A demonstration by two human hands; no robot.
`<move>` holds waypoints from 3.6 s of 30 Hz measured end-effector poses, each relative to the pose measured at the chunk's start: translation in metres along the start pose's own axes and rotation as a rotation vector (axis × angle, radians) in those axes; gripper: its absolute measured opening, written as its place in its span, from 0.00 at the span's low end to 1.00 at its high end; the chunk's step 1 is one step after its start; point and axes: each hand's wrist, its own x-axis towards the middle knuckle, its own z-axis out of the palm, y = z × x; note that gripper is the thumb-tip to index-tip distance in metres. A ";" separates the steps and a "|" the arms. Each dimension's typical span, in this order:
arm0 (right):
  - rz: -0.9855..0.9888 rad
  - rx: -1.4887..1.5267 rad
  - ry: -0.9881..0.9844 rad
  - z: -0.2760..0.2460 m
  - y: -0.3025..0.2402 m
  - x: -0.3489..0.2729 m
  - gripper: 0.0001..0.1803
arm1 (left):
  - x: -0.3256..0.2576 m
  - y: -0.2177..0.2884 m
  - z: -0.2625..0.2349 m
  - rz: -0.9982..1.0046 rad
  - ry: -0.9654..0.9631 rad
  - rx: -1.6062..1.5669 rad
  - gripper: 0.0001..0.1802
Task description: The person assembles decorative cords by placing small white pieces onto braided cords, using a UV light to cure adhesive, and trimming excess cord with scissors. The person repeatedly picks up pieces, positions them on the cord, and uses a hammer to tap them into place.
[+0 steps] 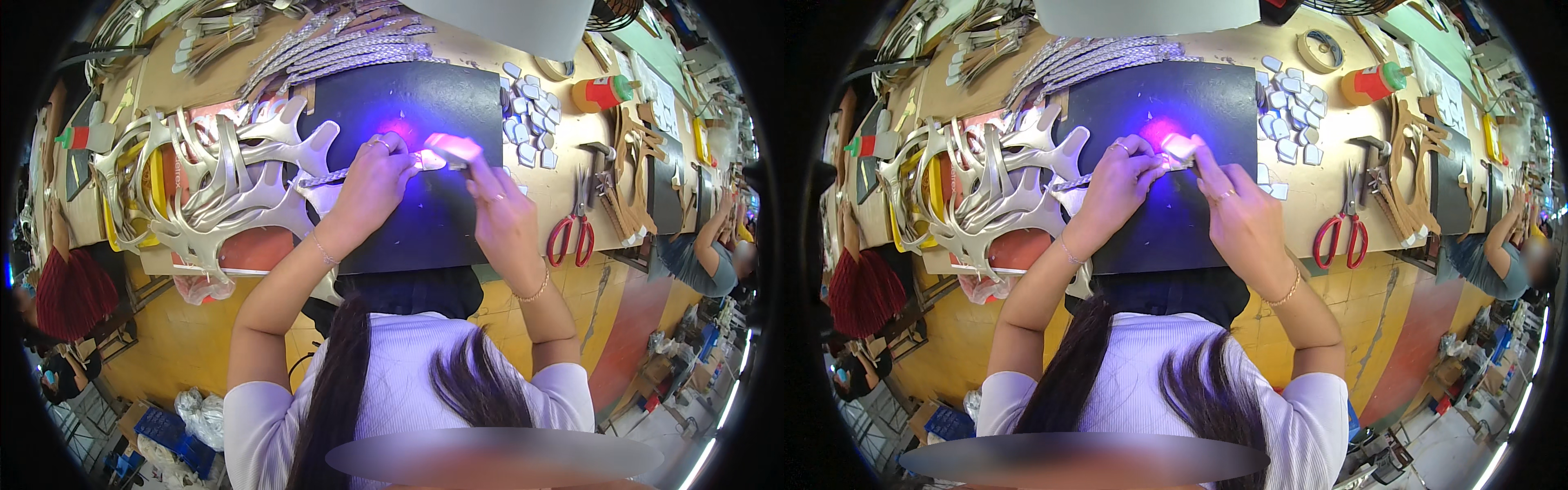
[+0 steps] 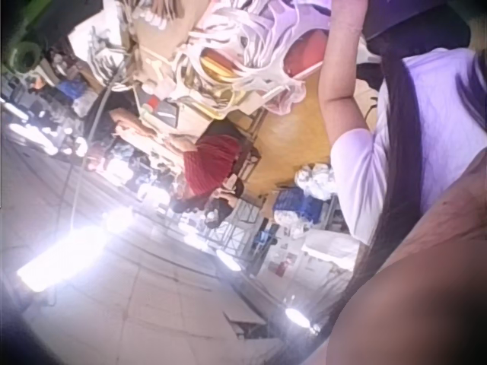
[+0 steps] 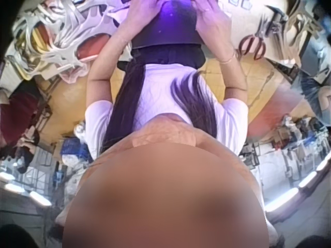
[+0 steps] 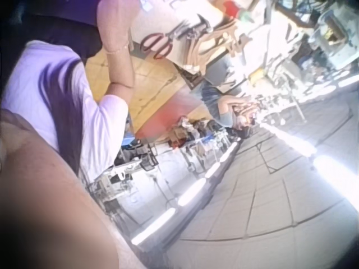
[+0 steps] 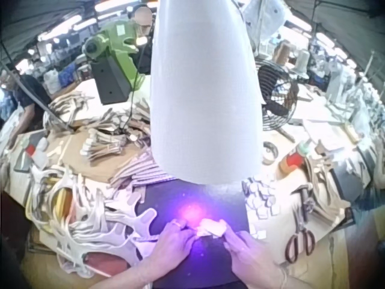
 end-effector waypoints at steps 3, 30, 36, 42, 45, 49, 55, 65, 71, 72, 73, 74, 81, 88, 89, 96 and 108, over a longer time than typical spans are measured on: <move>-0.051 0.039 0.081 0.005 -0.001 -0.003 0.30 | 0.000 0.000 -0.001 0.000 -0.008 -0.005 0.07; -0.052 -0.035 -0.096 0.018 0.010 -0.021 0.32 | 0.000 -0.002 -0.003 0.008 -0.024 0.060 0.08; -0.001 -0.017 -0.030 0.010 0.004 0.000 0.30 | -0.003 0.000 -0.001 0.007 -0.014 0.117 0.08; 0.068 -0.013 -0.141 0.007 0.006 0.015 0.24 | -0.007 0.001 0.000 0.067 0.003 0.210 0.09; 0.072 0.023 -0.103 0.011 0.008 0.014 0.23 | -0.012 0.004 -0.002 0.091 -0.042 0.314 0.10; 0.096 -0.091 -0.286 0.014 0.016 0.014 0.23 | -0.027 0.006 -0.035 0.140 -0.205 0.304 0.21; 0.101 0.030 -0.199 0.012 0.027 0.009 0.23 | -0.071 -0.003 -0.117 0.220 -0.341 0.799 0.34; 0.302 0.246 -0.035 -0.014 0.027 -0.020 0.22 | -0.041 -0.034 -0.111 0.600 -0.568 0.654 0.28; 0.435 0.299 0.053 -0.022 0.039 -0.029 0.21 | -0.019 -0.035 -0.108 0.155 -0.254 -0.056 0.23; 0.411 0.266 0.071 -0.023 0.040 -0.030 0.21 | -0.020 -0.032 -0.108 -0.052 -0.186 -0.276 0.20; 0.401 0.253 0.083 -0.025 0.040 -0.031 0.21 | -0.015 -0.030 -0.102 -0.224 -0.133 -0.606 0.19; 0.392 0.241 0.096 -0.025 0.041 -0.031 0.21 | -0.016 -0.026 -0.103 -0.272 -0.148 -0.734 0.19; 0.119 0.114 0.111 -0.017 0.037 -0.036 0.23 | -0.043 -0.006 -0.076 -0.825 -0.220 -1.130 0.19; 0.073 0.067 0.107 -0.009 0.025 -0.032 0.26 | -0.051 -0.012 -0.069 -0.928 -0.231 -1.114 0.18; 0.045 0.092 0.162 -0.005 0.022 -0.027 0.27 | -0.051 -0.013 -0.070 -0.929 -0.235 -1.129 0.18; 0.188 -0.041 -0.169 -0.009 0.019 -0.012 0.27 | -0.049 -0.014 -0.071 -1.016 -0.230 -1.168 0.18; 0.012 0.107 0.174 0.005 0.022 -0.033 0.29 | -0.051 -0.015 -0.075 -0.955 -0.258 -1.175 0.18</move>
